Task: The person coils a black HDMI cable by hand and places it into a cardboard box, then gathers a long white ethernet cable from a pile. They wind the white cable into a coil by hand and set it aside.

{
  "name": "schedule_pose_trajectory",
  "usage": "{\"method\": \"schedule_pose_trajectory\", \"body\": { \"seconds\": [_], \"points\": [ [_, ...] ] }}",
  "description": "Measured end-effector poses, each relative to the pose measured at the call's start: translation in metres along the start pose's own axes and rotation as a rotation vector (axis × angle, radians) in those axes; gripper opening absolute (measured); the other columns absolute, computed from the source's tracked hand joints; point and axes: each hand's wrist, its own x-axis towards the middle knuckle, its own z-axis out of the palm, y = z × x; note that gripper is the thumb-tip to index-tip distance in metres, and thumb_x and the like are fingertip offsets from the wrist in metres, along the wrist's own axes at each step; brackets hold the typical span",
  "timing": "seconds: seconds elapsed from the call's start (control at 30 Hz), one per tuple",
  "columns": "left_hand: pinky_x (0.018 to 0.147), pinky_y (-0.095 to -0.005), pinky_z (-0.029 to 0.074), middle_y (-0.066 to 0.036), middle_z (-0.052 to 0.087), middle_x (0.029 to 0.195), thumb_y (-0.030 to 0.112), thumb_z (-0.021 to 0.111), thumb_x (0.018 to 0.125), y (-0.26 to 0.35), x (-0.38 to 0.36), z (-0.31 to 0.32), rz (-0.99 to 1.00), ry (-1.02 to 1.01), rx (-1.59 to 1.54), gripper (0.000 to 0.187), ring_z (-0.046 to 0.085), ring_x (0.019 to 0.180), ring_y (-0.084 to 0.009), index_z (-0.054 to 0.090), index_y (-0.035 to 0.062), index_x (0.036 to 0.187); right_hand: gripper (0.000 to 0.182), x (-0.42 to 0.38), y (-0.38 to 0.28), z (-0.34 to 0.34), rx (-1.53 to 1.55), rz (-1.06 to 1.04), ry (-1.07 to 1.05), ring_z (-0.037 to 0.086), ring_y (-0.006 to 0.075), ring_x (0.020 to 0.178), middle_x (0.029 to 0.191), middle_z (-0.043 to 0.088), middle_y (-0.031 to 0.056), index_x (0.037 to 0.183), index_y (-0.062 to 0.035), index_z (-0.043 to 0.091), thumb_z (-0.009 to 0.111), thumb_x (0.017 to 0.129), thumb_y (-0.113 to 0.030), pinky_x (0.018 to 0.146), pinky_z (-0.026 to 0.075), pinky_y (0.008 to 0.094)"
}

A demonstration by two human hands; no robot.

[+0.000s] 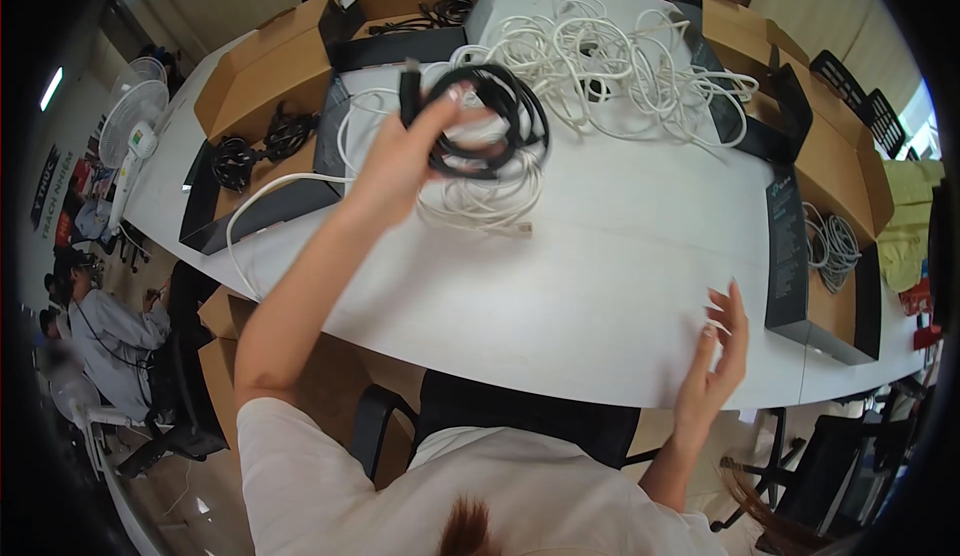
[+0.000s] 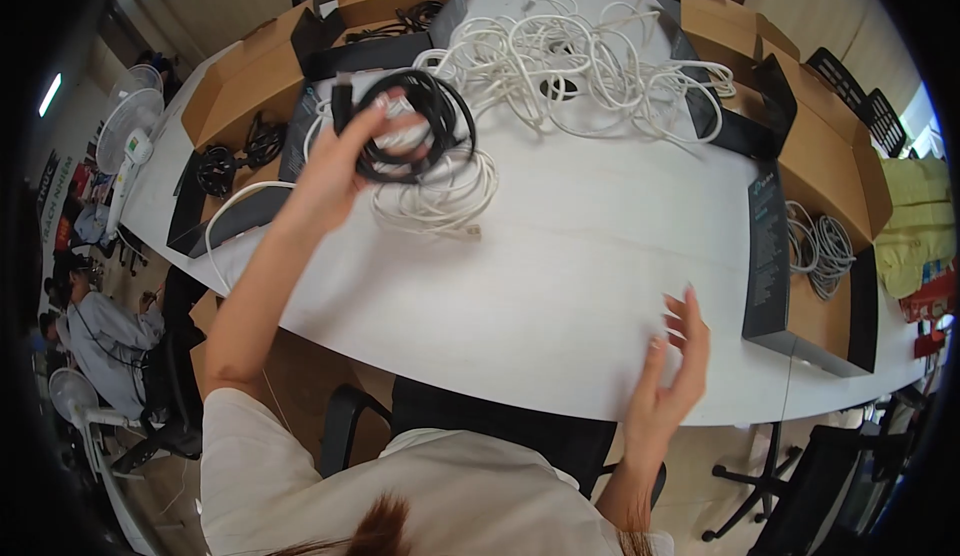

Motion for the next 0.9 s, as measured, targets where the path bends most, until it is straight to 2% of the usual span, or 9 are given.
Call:
{"method": "schedule_pose_trajectory", "body": {
  "seconds": [0.1, 0.33, 0.4, 0.47, 0.53, 0.67, 0.77, 0.87, 0.9],
  "points": [
    [0.082, -0.0333, 0.054, -0.016, 0.061, 0.113, 0.033, 0.052, 0.092, 0.035, 0.057, -0.050, 0.127, 0.150, 0.137, 0.051, 0.061, 0.102, -0.0209, 0.042, -0.0019, 0.127, 0.040, -0.008, 0.018, -0.014, -0.115, 0.027, 0.093, 0.052, 0.0228, 0.104, 0.113, 0.057, 0.0140, 0.129, -0.0025, 0.047, 0.044, 0.089, -0.008, 0.089, 0.038, 0.0351],
    [0.087, -0.0408, 0.054, -0.013, 0.062, 0.109, 0.018, 0.041, 0.095, 0.042, 0.235, -0.176, 0.047, 0.381, 0.038, 0.030, 0.062, 0.097, -0.0269, 0.044, -0.0026, 0.116, 0.036, -0.014, 0.025, -0.004, -0.173, 0.122, 0.139, 0.052, 0.0242, 0.106, 0.113, 0.057, 0.0146, 0.126, -0.0003, 0.048, 0.039, 0.092, -0.012, 0.091, 0.036, 0.0357],
    [0.071, -0.0445, 0.059, -0.014, 0.064, 0.100, 0.010, 0.043, 0.090, 0.031, 0.265, -0.183, 0.045, 0.468, -0.075, 0.022, 0.065, 0.086, -0.0276, 0.051, -0.0028, 0.107, 0.035, -0.012, 0.024, -0.005, -0.183, 0.151, 0.154, 0.053, 0.0242, 0.103, 0.110, 0.057, 0.0150, 0.124, 0.0007, 0.049, 0.040, 0.092, -0.011, 0.090, 0.036, 0.0353],
    [0.081, -0.0473, 0.055, -0.010, 0.065, 0.097, 0.016, 0.045, 0.092, 0.014, 0.302, -0.202, -0.038, 0.466, 0.098, 0.023, 0.064, 0.091, -0.0284, 0.051, -0.0004, 0.107, 0.033, -0.013, 0.023, -0.005, -0.195, 0.176, 0.161, 0.054, 0.0243, 0.101, 0.108, 0.058, 0.0155, 0.121, 0.0017, 0.051, 0.041, 0.092, -0.010, 0.089, 0.037, 0.0351],
    [0.079, -0.0460, 0.056, -0.009, 0.065, 0.094, 0.017, 0.048, 0.091, 0.010, 0.311, -0.197, -0.141, 0.321, 0.218, 0.022, 0.064, 0.088, -0.0269, 0.054, 0.0001, 0.104, 0.030, -0.013, 0.022, -0.003, -0.238, 0.158, 0.166, 0.055, 0.0243, 0.096, 0.102, 0.058, 0.0150, 0.116, 0.0032, 0.054, 0.043, 0.089, -0.006, 0.085, 0.039, 0.0344],
    [0.077, -0.0349, 0.054, -0.007, 0.066, 0.098, 0.022, 0.052, 0.090, -0.006, 0.340, -0.194, -0.287, 0.103, 0.309, 0.025, 0.065, 0.088, -0.0183, 0.058, 0.0026, 0.104, 0.030, -0.012, 0.021, 0.000, -0.324, 0.181, 0.186, 0.056, 0.0247, 0.094, 0.100, 0.058, 0.0145, 0.114, 0.0034, 0.054, 0.047, 0.086, -0.003, 0.082, 0.041, 0.0342],
    [0.081, -0.0335, 0.051, -0.010, 0.067, 0.099, 0.029, 0.057, 0.088, -0.026, 0.371, -0.209, -0.330, -0.071, 0.590, 0.035, 0.064, 0.092, -0.0214, 0.057, 0.0010, 0.110, 0.030, -0.010, 0.021, 0.003, -0.362, 0.204, 0.177, 0.056, 0.0249, 0.093, 0.100, 0.057, 0.0148, 0.113, 0.0034, 0.054, 0.049, 0.084, -0.001, 0.080, 0.042, 0.0346],
    [0.093, -0.0394, 0.041, -0.020, 0.062, 0.109, 0.049, 0.064, 0.079, -0.041, 0.389, -0.213, -0.027, -0.113, 1.244, 0.061, 0.058, 0.105, -0.0269, 0.055, -0.0003, 0.115, 0.029, -0.007, 0.021, 0.005, -0.413, 0.227, 0.144, 0.055, 0.0220, 0.094, 0.102, 0.058, 0.0137, 0.115, 0.0016, 0.053, 0.049, 0.085, 0.000, 0.082, 0.042, 0.0332],
    [0.097, -0.0391, 0.039, -0.025, 0.054, 0.121, 0.059, 0.063, 0.075, -0.042, 0.391, -0.212, -0.082, -0.088, 1.382, 0.082, 0.051, 0.116, -0.0334, 0.045, -0.0012, 0.127, 0.029, -0.008, 0.020, 0.004, -0.433, 0.236, 0.128, 0.054, 0.0205, 0.094, 0.103, 0.058, 0.0131, 0.115, 0.0007, 0.053, 0.048, 0.086, 0.001, 0.083, 0.042, 0.0325]
  ]
}}
